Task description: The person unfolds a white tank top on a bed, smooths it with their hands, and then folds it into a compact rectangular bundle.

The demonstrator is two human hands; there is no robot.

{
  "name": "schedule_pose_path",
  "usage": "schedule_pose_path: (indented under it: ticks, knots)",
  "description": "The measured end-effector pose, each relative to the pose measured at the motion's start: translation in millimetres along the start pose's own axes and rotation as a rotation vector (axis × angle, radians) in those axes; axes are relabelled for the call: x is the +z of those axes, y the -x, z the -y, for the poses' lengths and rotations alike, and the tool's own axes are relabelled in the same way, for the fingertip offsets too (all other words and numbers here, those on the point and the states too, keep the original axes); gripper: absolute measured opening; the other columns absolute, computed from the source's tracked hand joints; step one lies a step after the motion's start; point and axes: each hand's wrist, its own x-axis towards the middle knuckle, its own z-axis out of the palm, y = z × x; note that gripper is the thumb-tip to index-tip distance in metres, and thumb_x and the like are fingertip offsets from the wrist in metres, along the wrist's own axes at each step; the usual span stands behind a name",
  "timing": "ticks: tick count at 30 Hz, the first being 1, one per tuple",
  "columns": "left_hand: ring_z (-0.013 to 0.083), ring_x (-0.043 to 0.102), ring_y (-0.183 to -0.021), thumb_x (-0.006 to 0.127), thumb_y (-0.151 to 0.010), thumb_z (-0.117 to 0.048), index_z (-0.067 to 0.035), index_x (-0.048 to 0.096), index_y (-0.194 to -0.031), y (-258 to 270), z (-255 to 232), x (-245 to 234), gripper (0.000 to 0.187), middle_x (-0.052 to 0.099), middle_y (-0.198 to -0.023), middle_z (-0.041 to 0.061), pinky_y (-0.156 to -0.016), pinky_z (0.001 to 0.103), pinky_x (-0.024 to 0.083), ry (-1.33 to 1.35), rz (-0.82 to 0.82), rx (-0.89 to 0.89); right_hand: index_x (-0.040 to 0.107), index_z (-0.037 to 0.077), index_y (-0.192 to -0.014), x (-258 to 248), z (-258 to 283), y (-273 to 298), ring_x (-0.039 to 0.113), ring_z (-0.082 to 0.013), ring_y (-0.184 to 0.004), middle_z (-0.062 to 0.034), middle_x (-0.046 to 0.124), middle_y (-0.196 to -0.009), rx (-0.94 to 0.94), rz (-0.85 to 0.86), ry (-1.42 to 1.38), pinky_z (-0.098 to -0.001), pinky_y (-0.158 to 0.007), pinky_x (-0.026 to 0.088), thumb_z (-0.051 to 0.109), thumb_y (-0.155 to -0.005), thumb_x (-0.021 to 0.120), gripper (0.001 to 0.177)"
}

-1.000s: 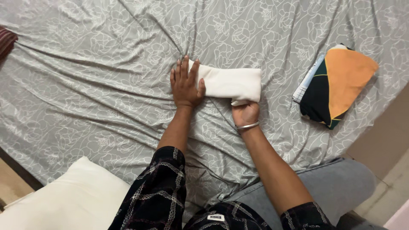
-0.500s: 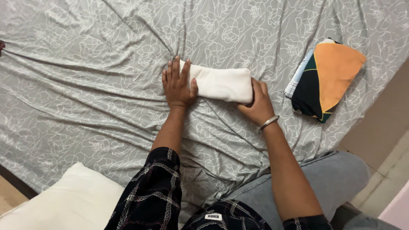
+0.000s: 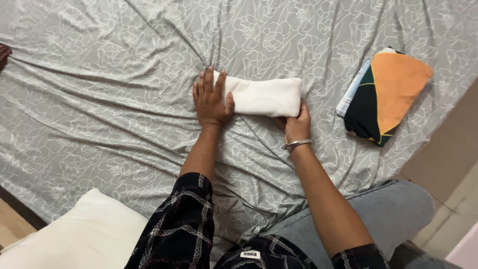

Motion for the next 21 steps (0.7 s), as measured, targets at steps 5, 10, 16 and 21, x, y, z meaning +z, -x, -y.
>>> schedule_pose_path:
  ticks: [5,10,16,21]
  knots:
    - [0.0360,0.036,-0.151,0.048,-0.093,-0.047,-0.024,0.050,-0.154,0,1,-3,0.065,0.041,-0.162,0.012,-0.126,0.055,0.022,0.032,-0.006,0.008,0.046,0.000,-0.143,-18,4,-8,0.062,-0.0179,-0.118,-0.0094,0.061,-0.132,-0.021,0.460,0.274,-0.0315,-0.101,0.052,-0.003,-0.078,0.065,0.067]
    - [0.0359,0.037,-0.150,0.049,-0.092,-0.046,-0.025,0.051,-0.152,-1,-2,-3,0.064,0.042,-0.161,0.012,-0.125,0.055,0.022,0.022,-0.010,0.006,0.045,0.003,-0.146,-24,60,1,0.060,-0.0136,-0.120,-0.0049,0.064,-0.131,0.194,0.353,0.551,-0.0316,-0.107,0.044,0.032,-0.089,0.075,0.070]
    - [0.0365,0.037,-0.150,0.049,-0.092,-0.045,-0.024,0.052,-0.152,-1,-1,-3,0.064,0.042,-0.161,0.012,-0.125,0.055,0.022,0.033,-0.013,0.004,0.058,0.000,-0.136,-25,56,-1,0.065,-0.0168,-0.109,-0.0095,0.068,-0.121,0.177,0.286,0.339,-0.0311,-0.095,0.053,0.042,-0.101,0.059,0.055]
    - [0.0364,0.037,-0.150,0.050,-0.091,-0.046,-0.024,0.053,-0.151,-1,-1,-3,0.064,0.042,-0.161,0.011,-0.125,0.055,0.022,0.036,-0.004,0.005,0.058,-0.004,-0.135,-28,49,0,0.067,-0.0195,-0.110,-0.0113,0.070,-0.120,-0.015,0.193,0.514,-0.0325,-0.095,0.055,0.041,-0.098,0.066,0.058]
